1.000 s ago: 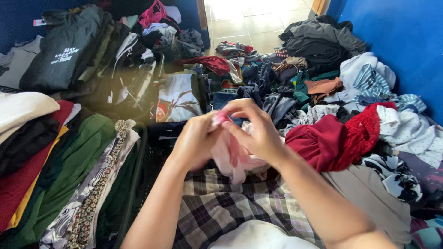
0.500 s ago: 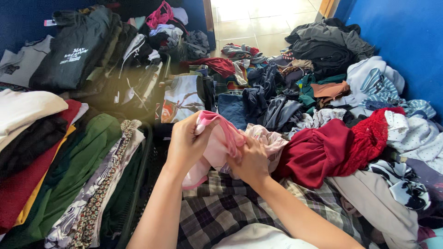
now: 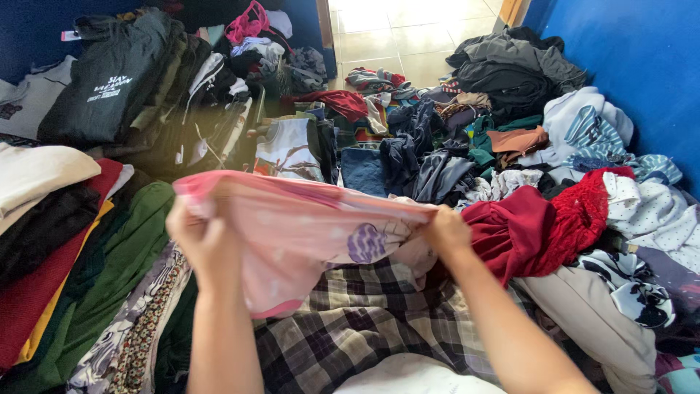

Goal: The person folds several garments by hand, including blue jeans, olive cargo pants, a black t-shirt, and a pink patterned top. Each item is smoothed, folded into a compact rectangle, and placed into a growing stack on the left side of the frame.

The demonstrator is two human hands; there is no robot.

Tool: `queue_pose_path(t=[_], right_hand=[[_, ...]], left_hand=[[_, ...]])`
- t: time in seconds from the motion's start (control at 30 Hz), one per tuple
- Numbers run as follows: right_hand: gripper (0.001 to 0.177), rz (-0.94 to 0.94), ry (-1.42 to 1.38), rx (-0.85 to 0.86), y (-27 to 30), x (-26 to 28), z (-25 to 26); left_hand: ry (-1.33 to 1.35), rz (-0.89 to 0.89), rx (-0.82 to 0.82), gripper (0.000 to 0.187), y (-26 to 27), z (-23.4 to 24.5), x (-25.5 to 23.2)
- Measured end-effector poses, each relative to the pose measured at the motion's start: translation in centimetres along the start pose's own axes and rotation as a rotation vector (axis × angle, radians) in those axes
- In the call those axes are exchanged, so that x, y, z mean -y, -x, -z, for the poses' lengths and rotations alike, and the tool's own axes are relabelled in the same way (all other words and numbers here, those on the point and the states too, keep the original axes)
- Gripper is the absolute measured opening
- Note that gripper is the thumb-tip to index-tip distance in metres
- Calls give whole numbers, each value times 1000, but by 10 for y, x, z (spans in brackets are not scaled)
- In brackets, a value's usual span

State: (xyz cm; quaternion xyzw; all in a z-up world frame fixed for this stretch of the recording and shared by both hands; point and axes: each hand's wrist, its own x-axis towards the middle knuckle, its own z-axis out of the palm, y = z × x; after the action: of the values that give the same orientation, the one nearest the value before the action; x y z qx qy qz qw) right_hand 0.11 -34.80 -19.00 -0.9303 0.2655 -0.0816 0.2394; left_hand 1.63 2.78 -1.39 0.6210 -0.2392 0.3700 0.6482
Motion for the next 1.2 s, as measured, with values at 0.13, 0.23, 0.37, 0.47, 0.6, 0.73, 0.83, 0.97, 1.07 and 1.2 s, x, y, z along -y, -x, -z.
queue_pose_path(t=[0.13, 0.23, 0.37, 0.47, 0.6, 0.73, 0.83, 0.97, 1.07, 1.2], right_hand=[[46, 8, -145, -160, -40, -7, 71], [49, 179, -556, -529, -56, 1, 134], [36, 418, -1439, -343, -60, 3, 180], [43, 267, 161, -135, -51, -12, 160], [33, 319, 116, 378, -37, -50, 110], [50, 552, -279, 373, -45, -78, 102], [40, 663, -505, 196, -52, -91, 115], [20, 709, -235, 727, -46, -97, 102], [20, 509, 137, 762, -40, -93, 84], [16, 458, 435, 290, -58, -67, 99]], left_hand=[[98, 151, -152, 10, -4, 18, 14], [111, 109, -184, 14, -11, 25, 19], [160, 6, -250, 19, -25, 41, 16], [51, -39, -248, 19, -33, 55, 16], [-119, -98, -179, 16, -41, 72, 26], [-156, -113, -214, 24, -50, 96, 38], [-145, -169, -241, 18, -58, 114, 43], [-31, -151, -283, 19, -62, 127, 36], [-13, -130, -252, 24, -65, 119, 29], [-157, -214, -263, 40, -71, 100, 24]])
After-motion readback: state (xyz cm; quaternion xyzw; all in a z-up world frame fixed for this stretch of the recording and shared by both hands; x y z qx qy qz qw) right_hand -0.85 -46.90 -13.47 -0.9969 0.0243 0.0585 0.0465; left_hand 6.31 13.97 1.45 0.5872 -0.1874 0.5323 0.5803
